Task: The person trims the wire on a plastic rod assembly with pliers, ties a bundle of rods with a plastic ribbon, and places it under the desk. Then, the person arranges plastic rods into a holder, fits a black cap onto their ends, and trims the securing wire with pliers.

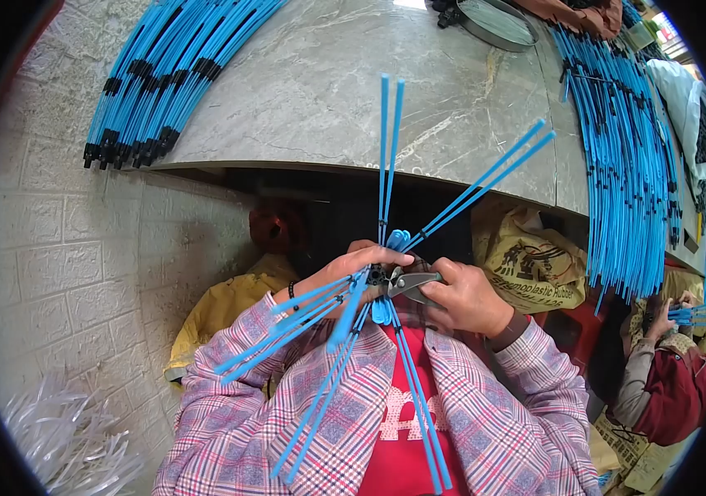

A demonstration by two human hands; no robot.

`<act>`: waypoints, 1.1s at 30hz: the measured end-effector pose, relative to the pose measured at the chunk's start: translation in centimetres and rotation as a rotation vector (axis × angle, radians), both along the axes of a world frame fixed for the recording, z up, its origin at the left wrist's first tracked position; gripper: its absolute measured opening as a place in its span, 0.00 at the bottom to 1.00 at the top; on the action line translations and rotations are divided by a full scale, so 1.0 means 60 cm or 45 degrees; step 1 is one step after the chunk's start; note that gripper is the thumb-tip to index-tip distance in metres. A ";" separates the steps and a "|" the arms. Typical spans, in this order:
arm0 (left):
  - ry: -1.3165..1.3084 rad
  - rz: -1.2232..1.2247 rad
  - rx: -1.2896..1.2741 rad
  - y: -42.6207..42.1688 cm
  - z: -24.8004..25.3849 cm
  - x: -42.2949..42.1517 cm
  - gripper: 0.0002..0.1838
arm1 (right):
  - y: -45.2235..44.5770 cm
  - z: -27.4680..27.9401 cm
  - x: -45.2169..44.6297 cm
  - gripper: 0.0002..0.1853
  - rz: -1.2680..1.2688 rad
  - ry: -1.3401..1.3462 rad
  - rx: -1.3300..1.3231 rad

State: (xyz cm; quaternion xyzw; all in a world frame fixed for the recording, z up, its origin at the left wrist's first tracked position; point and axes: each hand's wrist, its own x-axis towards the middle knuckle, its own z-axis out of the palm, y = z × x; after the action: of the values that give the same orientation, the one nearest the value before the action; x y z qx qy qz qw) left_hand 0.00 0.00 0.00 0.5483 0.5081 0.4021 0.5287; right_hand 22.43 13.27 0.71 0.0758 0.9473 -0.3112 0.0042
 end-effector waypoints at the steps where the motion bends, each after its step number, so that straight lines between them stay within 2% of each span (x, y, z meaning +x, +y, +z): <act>1: 0.010 0.010 0.082 0.001 -0.001 0.002 0.22 | -0.001 -0.002 0.000 0.18 -0.011 0.050 -0.015; 4: 0.047 0.028 0.266 0.012 -0.003 0.009 0.23 | 0.009 -0.002 0.002 0.17 -0.031 0.168 -0.027; 7: 0.171 0.097 0.359 0.011 -0.005 0.022 0.24 | 0.028 0.022 0.001 0.17 -0.054 0.321 0.161; 11: 0.174 0.133 0.210 0.010 0.000 0.018 0.26 | 0.027 0.067 -0.010 0.15 -0.131 0.259 0.399; 15: 0.136 0.183 0.178 0.007 0.002 0.020 0.29 | 0.014 0.046 -0.015 0.14 -0.227 0.373 0.532; 20: 0.090 0.175 0.204 0.006 -0.003 0.015 0.29 | 0.024 0.046 -0.003 0.11 -0.108 0.225 0.458; 23: 0.127 0.034 0.312 0.011 0.000 0.003 0.29 | 0.052 0.082 -0.002 0.12 0.075 -0.103 -0.126; 24: 0.123 0.034 0.312 0.011 0.000 0.004 0.29 | 0.062 0.086 -0.004 0.12 0.074 -0.108 -0.126; 27: 0.162 -0.026 0.378 0.011 0.002 0.008 0.30 | 0.096 0.091 -0.013 0.19 0.056 -0.813 -1.417; 28: 0.159 -0.028 0.377 0.011 0.003 0.009 0.30 | 0.101 0.083 -0.012 0.19 0.054 -0.814 -1.419; 31: 0.141 -0.008 0.335 0.009 0.006 0.007 0.30 | 0.108 0.047 -0.023 0.22 0.287 -0.756 -1.773; 33: 0.132 0.002 0.315 0.005 0.003 0.001 0.30 | 0.101 0.045 -0.020 0.22 0.284 -0.705 -1.847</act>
State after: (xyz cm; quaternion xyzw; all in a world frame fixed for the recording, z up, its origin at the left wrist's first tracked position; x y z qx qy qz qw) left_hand 0.04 0.31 0.15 0.6289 0.4817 0.4334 0.4297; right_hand 21.23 19.35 3.42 0.0335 0.4739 -0.8198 0.3197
